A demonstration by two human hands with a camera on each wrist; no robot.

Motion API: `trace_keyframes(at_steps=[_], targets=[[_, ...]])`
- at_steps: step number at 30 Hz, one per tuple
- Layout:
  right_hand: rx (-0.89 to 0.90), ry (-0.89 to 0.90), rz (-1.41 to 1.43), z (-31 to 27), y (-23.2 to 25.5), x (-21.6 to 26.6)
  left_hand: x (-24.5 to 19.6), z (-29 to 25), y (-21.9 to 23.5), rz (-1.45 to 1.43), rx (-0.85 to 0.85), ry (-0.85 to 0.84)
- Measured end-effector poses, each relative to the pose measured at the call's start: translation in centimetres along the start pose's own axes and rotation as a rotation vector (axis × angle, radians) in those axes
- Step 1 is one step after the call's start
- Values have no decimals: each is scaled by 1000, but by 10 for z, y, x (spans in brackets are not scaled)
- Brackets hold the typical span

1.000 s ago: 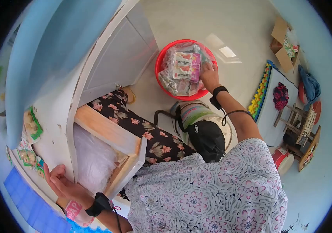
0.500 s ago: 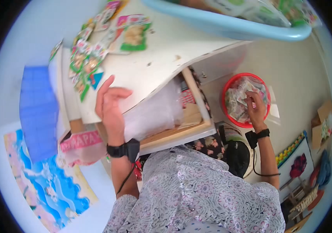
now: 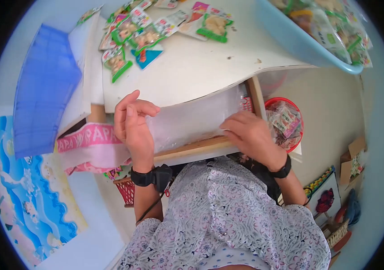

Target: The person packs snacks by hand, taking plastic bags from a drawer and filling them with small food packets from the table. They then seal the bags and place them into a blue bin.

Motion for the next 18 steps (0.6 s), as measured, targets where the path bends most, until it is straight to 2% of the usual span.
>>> trace_keyframes(at_steps=[3, 6, 9, 12, 15, 18], targets=[[98, 82, -48, 25, -56, 23, -12, -15, 32, 96, -121, 0], [192, 135, -115, 47, -101, 44, -19, -31, 58, 144, -151, -29], [222, 134, -140, 65, -133, 58, -16, -48, 74, 158, -172, 14], [467, 2, -249, 65, -174, 42, -11, -59, 86, 194, -182, 49], [431, 41, -334, 66, -189, 31, -2, -65, 96, 171, -208, 102], [523, -34, -360, 60, -200, 11, 5, -68, 103, 185, -231, 155]])
Point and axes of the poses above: each hand's wrist, its own z-axis towards the middle knuckle, its own y-axis out of the back of the hand, x = y × z, the point moved 10 cm from there along z, towards the middle knuckle, and after that the axes turned 10 degrees about z, right-handed, at the moved point
